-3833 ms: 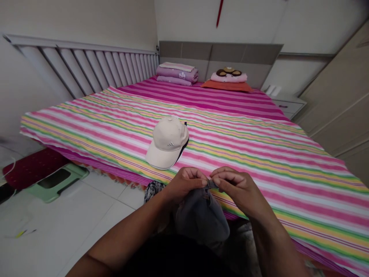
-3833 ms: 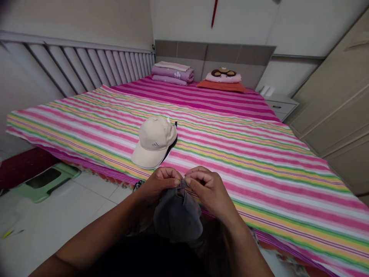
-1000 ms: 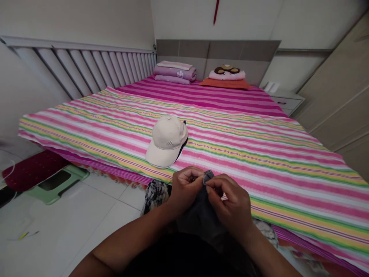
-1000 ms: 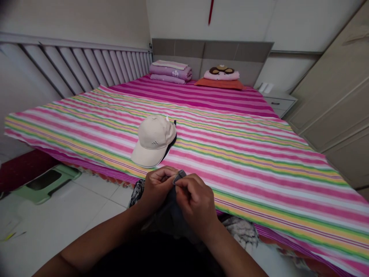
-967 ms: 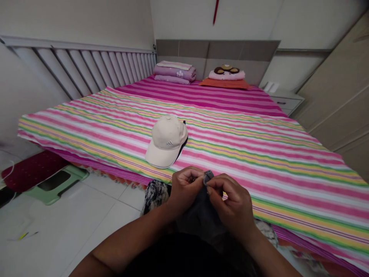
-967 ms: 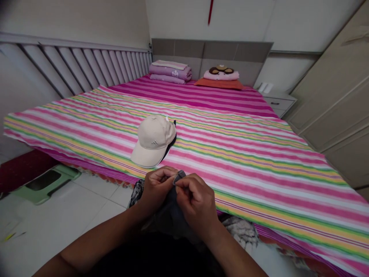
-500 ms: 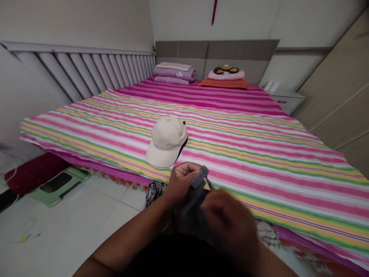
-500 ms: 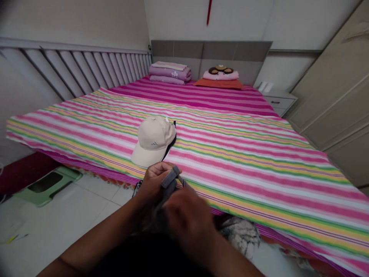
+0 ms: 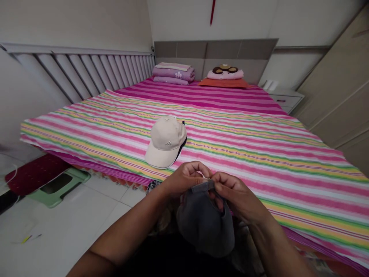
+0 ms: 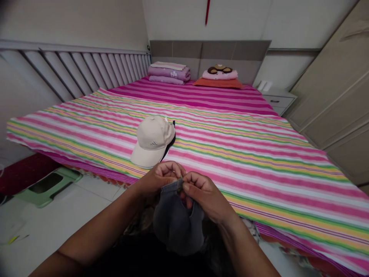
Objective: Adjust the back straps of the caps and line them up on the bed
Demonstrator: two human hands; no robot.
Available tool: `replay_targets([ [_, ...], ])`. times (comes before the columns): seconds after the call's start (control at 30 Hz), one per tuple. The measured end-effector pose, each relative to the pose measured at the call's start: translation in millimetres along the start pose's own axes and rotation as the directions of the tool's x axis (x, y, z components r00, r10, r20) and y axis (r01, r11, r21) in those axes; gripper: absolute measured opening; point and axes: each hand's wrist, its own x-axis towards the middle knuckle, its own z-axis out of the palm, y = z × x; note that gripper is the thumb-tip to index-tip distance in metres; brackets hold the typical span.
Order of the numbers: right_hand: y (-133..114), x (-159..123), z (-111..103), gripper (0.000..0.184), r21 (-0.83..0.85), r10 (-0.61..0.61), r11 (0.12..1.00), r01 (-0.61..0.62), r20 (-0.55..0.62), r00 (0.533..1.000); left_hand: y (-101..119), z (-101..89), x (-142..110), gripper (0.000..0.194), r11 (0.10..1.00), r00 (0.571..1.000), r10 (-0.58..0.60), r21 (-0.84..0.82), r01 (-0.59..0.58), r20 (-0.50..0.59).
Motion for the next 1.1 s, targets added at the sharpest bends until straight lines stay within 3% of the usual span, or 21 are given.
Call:
replay_targets([
  [0.07, -3, 0, 1, 0.028, -0.022, 0.000, 1.000, -0.001, -0.031, 1.000, -2, 0.7, 1, 0.019, 0.998, 0.999, -0.013, -0.062, 0.011, -0.037],
  [0.13, -5, 1, 3, 0.032, -0.161, -0.051, 0.987, 0.030, -0.127, 0.991, -3, 0.6, 1, 0.019, 0.997, 0.998, -0.024, -0.077, 0.020, -0.052],
  [0.23, -6, 1, 3, 0.020, -0.379, -0.172, 0.923, 0.073, -0.234, 0.957, -4, -1.8, 0, 0.021, 0.997, 0.998, -0.055, -0.048, 0.053, -0.035],
  [0.43, -6, 0, -1, 0.017, -0.556, -0.342, 0.819, 0.143, -0.271, 0.900, 2, -4.1, 0, 0.029, 0.946, 0.994, -0.111, 0.307, 0.102, 0.013],
  [0.53, -14, 1, -5, 0.024, -0.658, -0.345, 0.741, 0.134, -0.201, 0.917, 6, -2.0, 2, 0.029, 0.937, 0.993, -0.116, 0.330, 0.112, -0.009],
  [0.67, -28, 1, -9, 0.018, -0.801, -0.324, 0.574, 0.170, -0.031, 0.946, 10, 1.4, 5, 0.028, 0.981, 0.995, -0.102, 0.168, 0.098, 0.014],
  [0.97, -29, 0, -4, 0.016, -0.922, -0.516, 0.251, 0.294, 0.130, 0.847, 0, 5.7, 7, 0.025, 0.992, 0.992, -0.123, 0.005, 0.123, -0.007],
  [1.1, -27, -2, -4, 0.021, -0.932, -0.547, 0.192, 0.307, 0.158, 0.822, -4, 6.5, 7, 0.023, 0.994, 0.995, -0.098, -0.052, 0.097, -0.009],
])
